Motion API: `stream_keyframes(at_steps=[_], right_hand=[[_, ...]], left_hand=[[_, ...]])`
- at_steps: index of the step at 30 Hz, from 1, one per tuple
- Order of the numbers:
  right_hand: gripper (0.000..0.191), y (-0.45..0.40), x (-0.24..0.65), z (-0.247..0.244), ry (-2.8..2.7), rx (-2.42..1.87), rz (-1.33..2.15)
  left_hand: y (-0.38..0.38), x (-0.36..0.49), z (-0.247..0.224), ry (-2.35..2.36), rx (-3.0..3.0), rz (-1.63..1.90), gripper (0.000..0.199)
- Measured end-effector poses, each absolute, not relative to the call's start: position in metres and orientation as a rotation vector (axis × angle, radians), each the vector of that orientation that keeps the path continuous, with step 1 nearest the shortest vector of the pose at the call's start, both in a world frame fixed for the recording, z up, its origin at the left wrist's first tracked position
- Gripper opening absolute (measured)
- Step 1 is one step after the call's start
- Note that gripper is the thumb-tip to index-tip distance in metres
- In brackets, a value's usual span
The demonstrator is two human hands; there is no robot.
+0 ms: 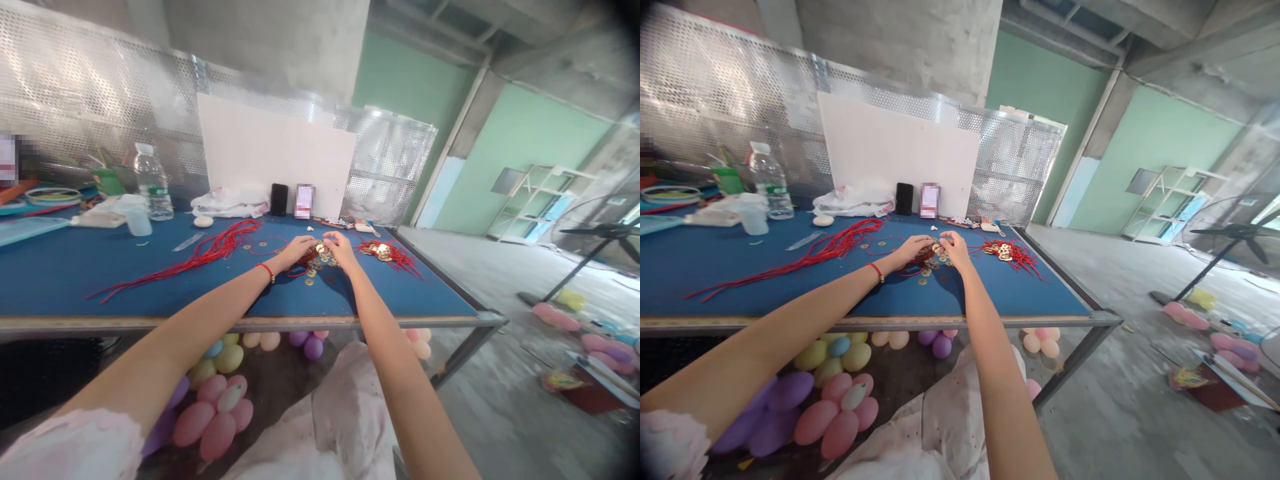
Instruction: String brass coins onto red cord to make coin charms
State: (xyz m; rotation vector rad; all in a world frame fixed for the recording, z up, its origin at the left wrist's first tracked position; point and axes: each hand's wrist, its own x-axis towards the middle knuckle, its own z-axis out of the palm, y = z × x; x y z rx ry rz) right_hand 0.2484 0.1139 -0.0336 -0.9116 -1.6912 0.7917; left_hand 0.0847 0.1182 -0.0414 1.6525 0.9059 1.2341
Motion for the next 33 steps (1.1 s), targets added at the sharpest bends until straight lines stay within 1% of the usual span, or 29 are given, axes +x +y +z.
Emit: stream_keyframes(at_steps=[3, 6, 20, 33], right_hand=[[0.020, 0.113, 0.248, -0.033, -1.691, -0.910, 0.808], [0.021, 0.112, 0.248, -0.032, -1.695, -0.898, 0.820], [0.024, 0.110, 0.248, -0.031, -1.645, -0.876, 0.841], [0.034, 0.110, 0.249, -0.029, -1.552, -0.839, 0.882]], left_hand=[[0.116, 0.085, -0.040, 0.864, 1.661, 1.234, 0.033], [0.114, 0.084, -0.039, 0.880, 1.681, 1.203, 0.037], [0.120, 0.082, -0.044, 0.818, 1.774, 1.149, 0.033], [0.124, 0.079, -0.041, 0.914, 1.859, 1.056, 0.037]])
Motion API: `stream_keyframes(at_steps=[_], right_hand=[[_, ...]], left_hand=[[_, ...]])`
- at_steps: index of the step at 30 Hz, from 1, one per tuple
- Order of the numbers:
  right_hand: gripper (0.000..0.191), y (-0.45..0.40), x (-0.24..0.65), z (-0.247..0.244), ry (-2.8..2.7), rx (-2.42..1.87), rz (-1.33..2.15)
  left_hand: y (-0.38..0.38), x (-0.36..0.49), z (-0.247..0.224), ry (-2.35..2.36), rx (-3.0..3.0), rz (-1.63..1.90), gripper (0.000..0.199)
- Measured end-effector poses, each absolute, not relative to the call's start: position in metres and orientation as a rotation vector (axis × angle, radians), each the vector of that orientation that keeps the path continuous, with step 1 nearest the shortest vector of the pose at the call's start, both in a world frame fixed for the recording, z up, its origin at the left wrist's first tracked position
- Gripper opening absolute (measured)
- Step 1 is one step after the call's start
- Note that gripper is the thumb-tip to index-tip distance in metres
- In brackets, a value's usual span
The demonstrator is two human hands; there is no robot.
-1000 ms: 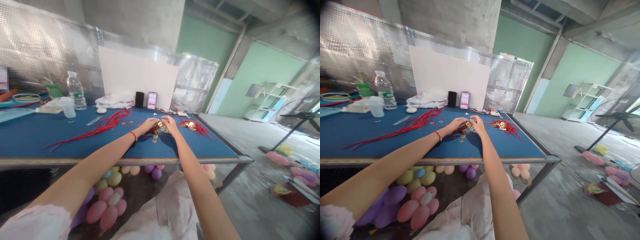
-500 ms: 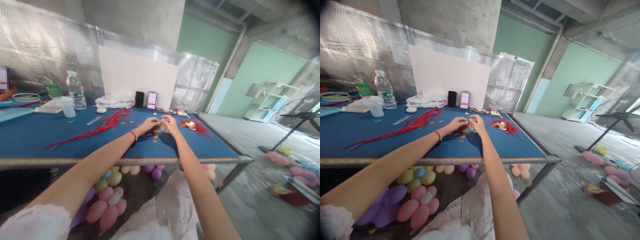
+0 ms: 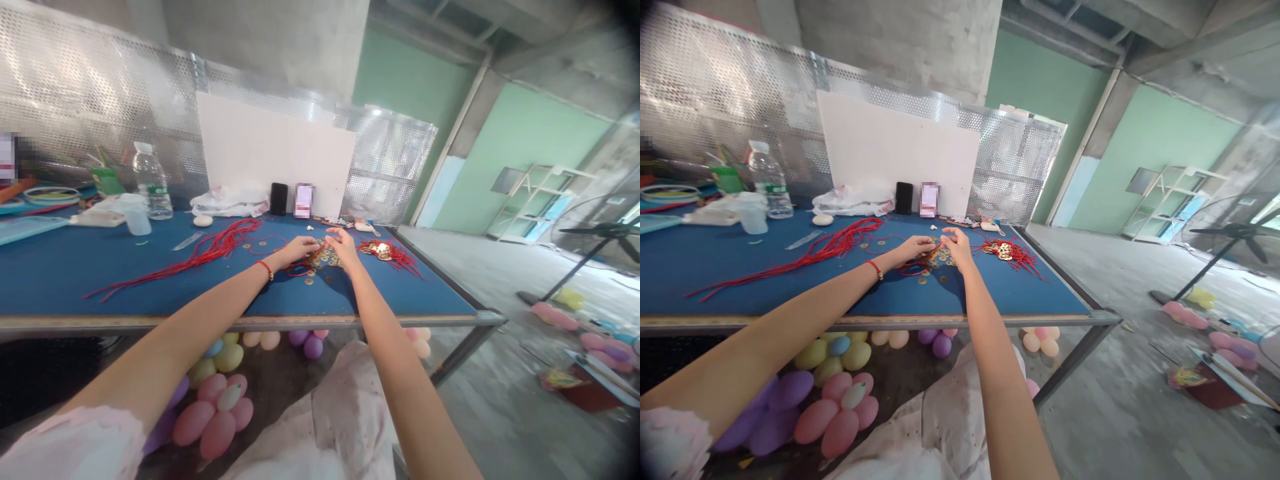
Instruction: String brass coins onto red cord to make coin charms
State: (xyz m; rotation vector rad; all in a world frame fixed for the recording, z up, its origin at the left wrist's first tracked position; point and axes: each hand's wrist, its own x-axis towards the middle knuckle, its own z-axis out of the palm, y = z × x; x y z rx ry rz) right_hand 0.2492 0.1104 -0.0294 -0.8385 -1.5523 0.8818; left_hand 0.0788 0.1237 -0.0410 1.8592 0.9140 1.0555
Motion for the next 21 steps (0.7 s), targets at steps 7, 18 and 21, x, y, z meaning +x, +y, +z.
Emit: stream_keyframes(at_steps=[7, 18, 21], right_hand=[[0.035, 0.110, 0.250, -0.030, -1.514, -0.833, 0.922], [0.036, 0.109, 0.250, -0.027, -1.535, -0.809, 1.060], [0.037, 0.108, 0.249, -0.027, -1.535, -0.784, 1.083]], left_hand=[[0.122, 0.080, -0.039, 0.855, 1.963, 1.024, 0.035], [0.118, 0.084, -0.037, 0.847, 1.773, 1.123, 0.037], [0.109, 0.088, -0.033, 0.785, 1.798, 1.161, 0.039]])
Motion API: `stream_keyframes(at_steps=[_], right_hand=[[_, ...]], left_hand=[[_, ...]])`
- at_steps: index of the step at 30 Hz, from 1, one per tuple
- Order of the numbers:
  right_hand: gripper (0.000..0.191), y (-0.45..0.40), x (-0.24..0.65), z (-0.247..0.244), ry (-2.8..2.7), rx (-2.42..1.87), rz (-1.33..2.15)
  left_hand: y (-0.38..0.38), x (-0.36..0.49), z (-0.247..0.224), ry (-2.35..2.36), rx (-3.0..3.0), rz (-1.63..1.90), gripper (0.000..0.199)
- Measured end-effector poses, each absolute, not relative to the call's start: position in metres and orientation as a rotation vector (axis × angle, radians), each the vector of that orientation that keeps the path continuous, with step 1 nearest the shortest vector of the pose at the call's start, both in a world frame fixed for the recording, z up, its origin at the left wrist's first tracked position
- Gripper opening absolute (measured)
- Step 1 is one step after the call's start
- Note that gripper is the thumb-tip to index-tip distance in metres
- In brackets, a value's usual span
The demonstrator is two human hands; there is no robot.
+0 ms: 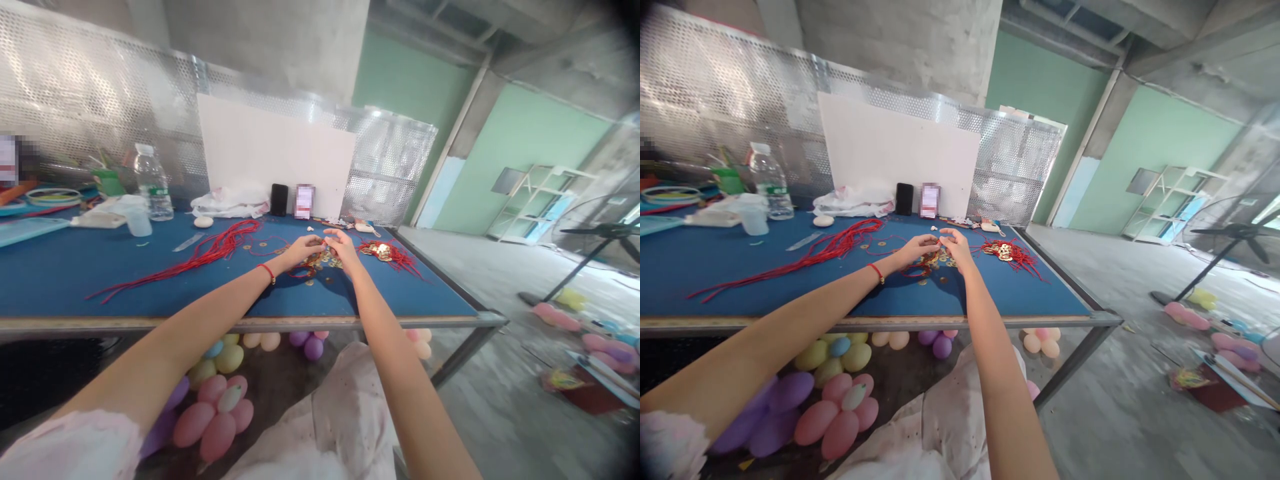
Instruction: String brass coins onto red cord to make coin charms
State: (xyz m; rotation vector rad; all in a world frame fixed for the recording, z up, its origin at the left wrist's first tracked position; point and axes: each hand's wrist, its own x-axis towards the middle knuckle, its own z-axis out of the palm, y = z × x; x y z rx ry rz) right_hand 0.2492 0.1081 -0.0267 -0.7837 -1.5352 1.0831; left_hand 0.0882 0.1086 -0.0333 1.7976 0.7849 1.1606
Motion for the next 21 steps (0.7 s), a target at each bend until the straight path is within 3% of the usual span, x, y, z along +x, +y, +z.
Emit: stream_keyframes(at_steps=[10, 21], right_hand=[[0.036, 0.1085, 0.2509, -0.0260, -1.474, -0.754, 1.077], [0.035, 0.1096, 0.2505, -0.0268, -1.433, -0.759, 1.061]], left_hand=[[0.1044, 0.0867, -0.0318, 0.831, 1.909, 1.226, 0.036], [0.1001, 0.0818, -0.0331, 1.009, 2.446, 1.300, 0.022]])
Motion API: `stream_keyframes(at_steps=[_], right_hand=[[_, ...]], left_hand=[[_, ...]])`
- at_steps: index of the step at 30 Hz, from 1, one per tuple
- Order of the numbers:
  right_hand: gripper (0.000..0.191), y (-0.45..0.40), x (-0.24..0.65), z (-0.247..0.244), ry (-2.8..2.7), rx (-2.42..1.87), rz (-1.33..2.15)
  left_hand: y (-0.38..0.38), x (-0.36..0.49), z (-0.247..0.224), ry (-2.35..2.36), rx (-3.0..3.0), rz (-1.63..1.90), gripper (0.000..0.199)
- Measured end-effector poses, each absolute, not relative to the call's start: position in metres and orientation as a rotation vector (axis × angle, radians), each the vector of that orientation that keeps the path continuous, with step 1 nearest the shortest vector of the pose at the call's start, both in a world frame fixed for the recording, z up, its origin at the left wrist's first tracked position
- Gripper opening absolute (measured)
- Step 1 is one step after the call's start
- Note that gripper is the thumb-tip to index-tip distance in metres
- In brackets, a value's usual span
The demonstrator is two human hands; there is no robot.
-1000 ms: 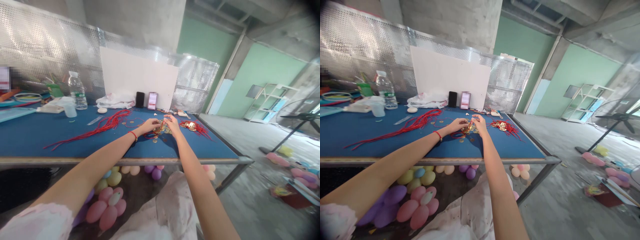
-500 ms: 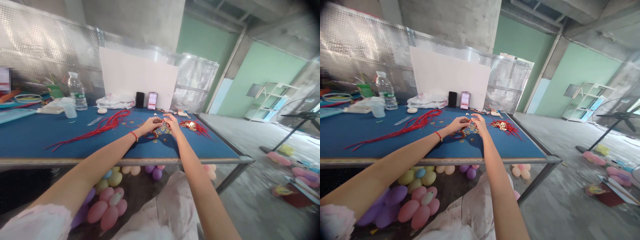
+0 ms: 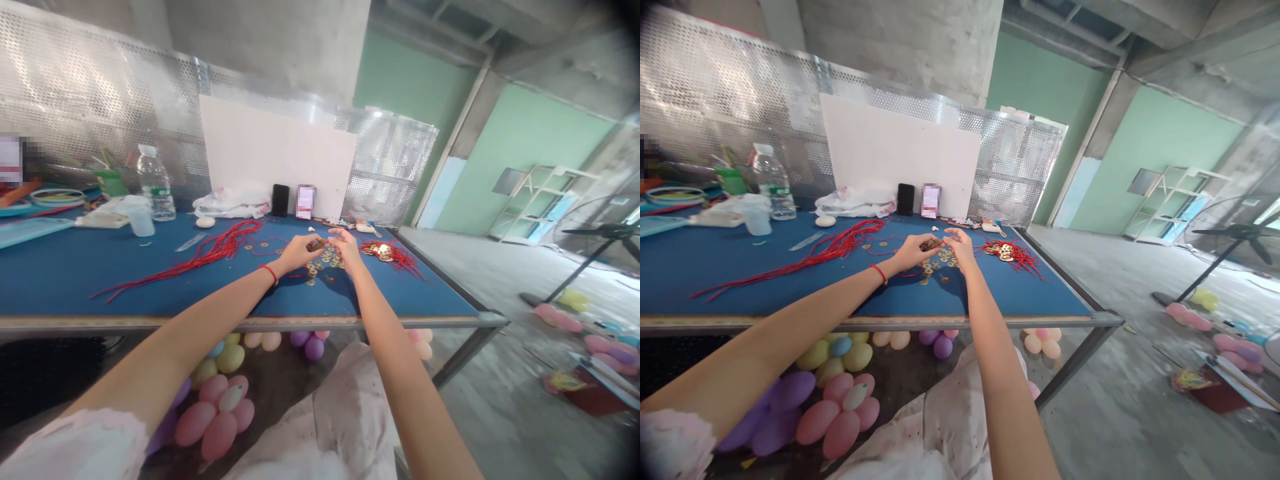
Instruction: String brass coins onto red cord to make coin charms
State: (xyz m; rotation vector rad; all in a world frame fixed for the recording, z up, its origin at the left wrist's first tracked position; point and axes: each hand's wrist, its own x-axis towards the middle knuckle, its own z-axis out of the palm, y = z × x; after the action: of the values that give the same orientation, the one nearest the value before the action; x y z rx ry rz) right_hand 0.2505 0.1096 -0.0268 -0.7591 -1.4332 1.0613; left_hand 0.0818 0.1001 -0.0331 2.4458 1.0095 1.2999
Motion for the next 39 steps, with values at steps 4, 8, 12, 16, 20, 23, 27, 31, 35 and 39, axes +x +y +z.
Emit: stream_keyframes(at_steps=[4, 8, 12, 16, 20, 23, 27, 31, 35, 39], right_hand=[[0.032, 0.108, 0.249, -0.027, -1.419, -0.768, 1.033], [0.031, 0.106, 0.248, -0.027, -1.401, -0.793, 1.005], [0.027, 0.109, 0.252, -0.025, -1.246, -0.743, 1.029], [0.023, 0.113, 0.258, -0.023, -1.020, -0.717, 1.038], [0.022, 0.114, 0.258, -0.023, -1.042, -0.729, 1.063], [0.021, 0.114, 0.258, -0.024, -1.022, -0.760, 1.037], [0.022, 0.113, 0.258, -0.023, -1.026, -0.795, 1.036], [0.026, 0.110, 0.256, -0.023, -1.198, -0.767, 1.124], [0.030, 0.108, 0.252, -0.025, -1.384, -0.732, 1.197], [0.028, 0.109, 0.252, -0.026, -1.419, -0.742, 1.167]], left_hand=[[0.098, 0.081, -0.030, 1.089, 2.501, 1.243, 0.022], [0.100, 0.081, -0.031, 1.078, 2.500, 1.229, 0.022], [0.105, 0.076, -0.034, 1.129, 2.570, 1.149, 0.019], [0.111, 0.073, -0.037, 1.150, 2.508, 1.133, 0.025], [0.117, 0.074, -0.040, 1.096, 2.311, 1.136, 0.022], [0.120, 0.074, -0.042, 1.023, 2.128, 1.124, 0.029], [0.123, 0.071, -0.043, 1.049, 2.026, 1.150, 0.032], [0.119, 0.074, -0.041, 1.096, 2.189, 1.154, 0.032], [0.110, 0.087, -0.038, 0.899, 2.152, 1.188, 0.038], [0.105, 0.093, -0.037, 0.781, 1.950, 1.172, 0.037]])
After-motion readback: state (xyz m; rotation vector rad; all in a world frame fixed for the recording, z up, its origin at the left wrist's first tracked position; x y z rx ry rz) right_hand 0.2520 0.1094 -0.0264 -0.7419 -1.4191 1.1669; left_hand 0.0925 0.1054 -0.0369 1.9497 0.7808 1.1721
